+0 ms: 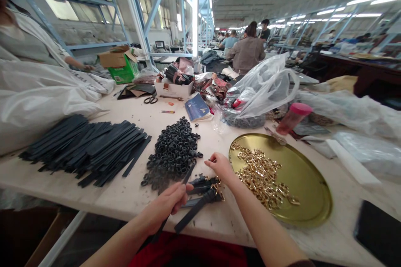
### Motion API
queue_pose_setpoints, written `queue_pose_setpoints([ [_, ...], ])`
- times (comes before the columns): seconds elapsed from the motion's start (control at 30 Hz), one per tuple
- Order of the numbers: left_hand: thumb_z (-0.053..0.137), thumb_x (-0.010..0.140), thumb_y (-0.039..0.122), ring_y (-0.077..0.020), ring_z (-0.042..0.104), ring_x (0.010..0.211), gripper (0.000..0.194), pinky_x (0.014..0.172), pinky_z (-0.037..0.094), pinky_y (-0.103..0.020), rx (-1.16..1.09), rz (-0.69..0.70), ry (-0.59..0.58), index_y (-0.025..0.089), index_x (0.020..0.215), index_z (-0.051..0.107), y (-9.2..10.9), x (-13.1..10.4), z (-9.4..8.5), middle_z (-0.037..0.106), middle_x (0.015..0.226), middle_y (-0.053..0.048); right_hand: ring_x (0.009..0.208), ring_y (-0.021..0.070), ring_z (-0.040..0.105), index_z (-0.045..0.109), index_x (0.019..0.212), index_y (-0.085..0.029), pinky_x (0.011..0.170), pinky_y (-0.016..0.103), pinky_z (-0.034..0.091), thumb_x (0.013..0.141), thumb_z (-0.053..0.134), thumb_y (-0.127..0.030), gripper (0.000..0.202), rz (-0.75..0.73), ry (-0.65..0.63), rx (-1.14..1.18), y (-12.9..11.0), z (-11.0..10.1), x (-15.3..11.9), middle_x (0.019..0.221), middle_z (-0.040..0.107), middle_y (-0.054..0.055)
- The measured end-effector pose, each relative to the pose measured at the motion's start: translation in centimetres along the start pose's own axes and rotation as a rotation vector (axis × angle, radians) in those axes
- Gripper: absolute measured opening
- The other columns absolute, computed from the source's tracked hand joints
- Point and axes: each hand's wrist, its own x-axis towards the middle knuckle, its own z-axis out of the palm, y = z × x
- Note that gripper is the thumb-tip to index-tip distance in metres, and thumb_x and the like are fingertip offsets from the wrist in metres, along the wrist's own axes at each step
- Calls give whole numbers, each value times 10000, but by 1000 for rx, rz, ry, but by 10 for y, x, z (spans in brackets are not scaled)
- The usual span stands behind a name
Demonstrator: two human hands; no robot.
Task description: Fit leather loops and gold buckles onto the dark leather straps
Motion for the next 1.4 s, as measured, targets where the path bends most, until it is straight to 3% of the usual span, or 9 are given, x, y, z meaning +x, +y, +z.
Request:
queue_pose_setpoints([
  [0.07,384,812,435,-62,314,476,362,438,237,-190,60,41,2,129,880,565,0,2,1,413,577,59,607,147,526,511,639,-176,613,293,419,696,590,-418,261,47,-49,176,-8,-1,-16,613,543,1],
  [0.23,440,772,365,-65,337,416,211,430,272,-191,136,99,77,168,717,495,1,7,1,382,471,89,584,101,541,555,809,-190,577,250,466,707,520,-579,404,120,-113,539,-31,4,-55,705,575,-1],
  [0.47,396,765,312,-59,434,348,161,362,271,-164,92,7,-12,172,722,463,-1,9,6,533,507,52,491,53,449,650,838,-182,455,157,419,633,718,-376,290,332,-161,1121,-42,13,-74,582,512,-42],
  [0.8,331,810,342,-59,470,365,222,364,303,-143,-58,-77,-100,160,826,457,4,0,15,575,557,13,523,60,543,645,840,-171,531,176,473,607,745,-331,300,415,-212,1101,-35,12,-86,665,622,-8],
  [0.9,338,815,363,-58,402,340,240,358,285,-158,80,-29,-94,165,798,474,1,0,15,519,512,41,540,78,540,646,831,-164,536,204,453,624,722,-359,294,332,-218,973,-36,11,-91,655,621,-7],
  [1.07,387,814,356,-82,395,422,304,408,254,-186,461,221,-57,164,612,508,1,0,11,453,465,41,533,99,510,662,791,-169,532,242,418,640,686,-351,238,130,-199,660,-40,11,-98,603,600,-19],
  [1.17,384,817,364,-94,422,428,319,423,271,-193,537,221,-84,170,593,500,4,-2,10,466,460,38,534,111,507,651,759,-179,525,251,403,634,681,-314,186,50,-269,601,-42,10,-99,573,582,-29],
  [1.3,390,812,340,-90,446,390,220,398,308,-180,357,64,-220,177,894,512,7,-7,12,512,533,49,499,96,477,604,766,-177,509,240,382,636,675,-320,206,98,-210,639,-40,7,-99,536,534,-50],
  [1.4,432,799,386,-64,331,347,387,362,227,-164,191,17,-196,197,1136,436,8,-7,16,418,493,85,510,91,478,558,853,-195,509,231,393,610,698,-344,317,121,-138,734,-41,13,-102,592,519,-57],
])
